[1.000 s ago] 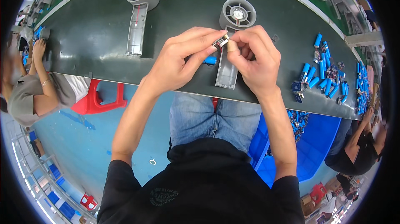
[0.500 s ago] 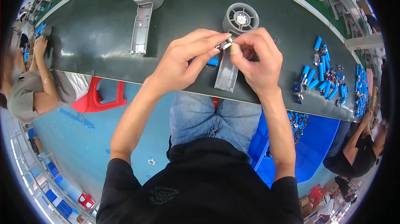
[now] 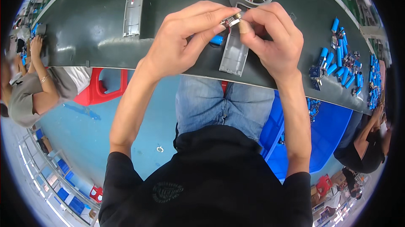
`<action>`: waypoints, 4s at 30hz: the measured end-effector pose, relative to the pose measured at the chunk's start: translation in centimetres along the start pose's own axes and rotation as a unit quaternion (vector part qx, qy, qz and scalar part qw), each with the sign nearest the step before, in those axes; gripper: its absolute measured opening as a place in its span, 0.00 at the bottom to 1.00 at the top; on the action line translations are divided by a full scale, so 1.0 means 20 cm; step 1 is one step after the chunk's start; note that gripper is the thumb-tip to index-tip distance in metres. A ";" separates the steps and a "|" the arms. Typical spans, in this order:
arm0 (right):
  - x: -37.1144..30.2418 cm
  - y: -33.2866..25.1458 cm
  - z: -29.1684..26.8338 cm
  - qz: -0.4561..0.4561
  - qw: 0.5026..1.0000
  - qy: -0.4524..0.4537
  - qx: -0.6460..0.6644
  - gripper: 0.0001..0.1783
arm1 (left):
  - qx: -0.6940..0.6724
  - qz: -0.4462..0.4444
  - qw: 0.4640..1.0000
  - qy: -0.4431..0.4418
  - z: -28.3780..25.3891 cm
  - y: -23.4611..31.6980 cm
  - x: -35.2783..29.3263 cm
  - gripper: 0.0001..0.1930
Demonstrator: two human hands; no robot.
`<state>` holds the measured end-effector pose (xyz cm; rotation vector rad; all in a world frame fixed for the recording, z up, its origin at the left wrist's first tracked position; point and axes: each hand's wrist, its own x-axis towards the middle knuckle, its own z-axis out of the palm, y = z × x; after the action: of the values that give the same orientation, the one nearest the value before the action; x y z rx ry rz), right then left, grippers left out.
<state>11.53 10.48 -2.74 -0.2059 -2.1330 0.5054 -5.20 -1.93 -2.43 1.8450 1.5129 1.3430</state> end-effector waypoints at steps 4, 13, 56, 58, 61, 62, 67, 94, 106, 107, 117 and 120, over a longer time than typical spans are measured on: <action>-0.02 0.00 0.00 -0.003 1.000 -0.002 0.000 0.10 | -0.008 0.027 0.999 0.025 0.02 -0.01 -0.01 0.16; 0.00 -0.01 -0.01 0.067 0.997 -0.025 0.035 0.08 | -0.021 0.031 0.998 0.045 0.03 -0.02 0.02 0.16; 0.88 1.39 -0.23 0.282 0.853 -0.002 -0.440 0.32 | 0.245 -0.300 0.922 0.021 -0.37 -0.68 1.58 0.35; 0.81 1.50 -0.27 0.434 0.819 -0.136 -0.349 0.34 | 0.208 -0.393 0.894 -0.051 -0.18 -0.56 1.65 0.45; 0.75 1.50 -0.22 0.428 0.876 -0.112 -0.191 0.38 | 0.324 -0.332 0.886 0.005 -0.01 -0.74 1.65 0.40; 0.73 1.43 -0.18 0.424 0.880 -0.097 -0.193 0.38 | 0.338 -0.345 0.875 0.032 0.00 -0.77 1.63 0.37; 0.67 0.81 -0.06 0.432 0.901 0.014 -0.015 0.36 | 0.345 -0.225 0.909 0.059 -0.27 -0.41 1.30 0.32; 0.43 1.37 -0.93 0.402 0.795 0.021 -0.454 0.41 | 0.238 -0.130 0.960 0.073 -0.28 0.00 1.09 0.22; 0.41 1.44 -0.83 0.588 0.781 0.150 0.149 0.13 | -0.115 -0.393 0.906 0.103 0.76 -0.47 1.83 0.10; 0.42 1.31 -0.81 0.572 0.796 0.141 0.139 0.13 | -0.139 -0.372 0.910 0.122 0.66 -0.41 1.80 0.10; 0.21 0.06 -0.18 0.491 0.851 -0.058 0.179 0.13 | 0.119 -0.218 0.902 0.354 -0.89 -0.01 0.23 0.19; 0.15 0.00 0.04 0.482 0.862 -0.093 0.126 0.16 | 0.141 -0.274 0.865 0.396 -1.13 -0.10 -0.20 0.14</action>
<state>9.24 11.15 -0.88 -1.1390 -1.9911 1.4136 -25.19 -10.61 4.73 0.8206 2.5066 1.7187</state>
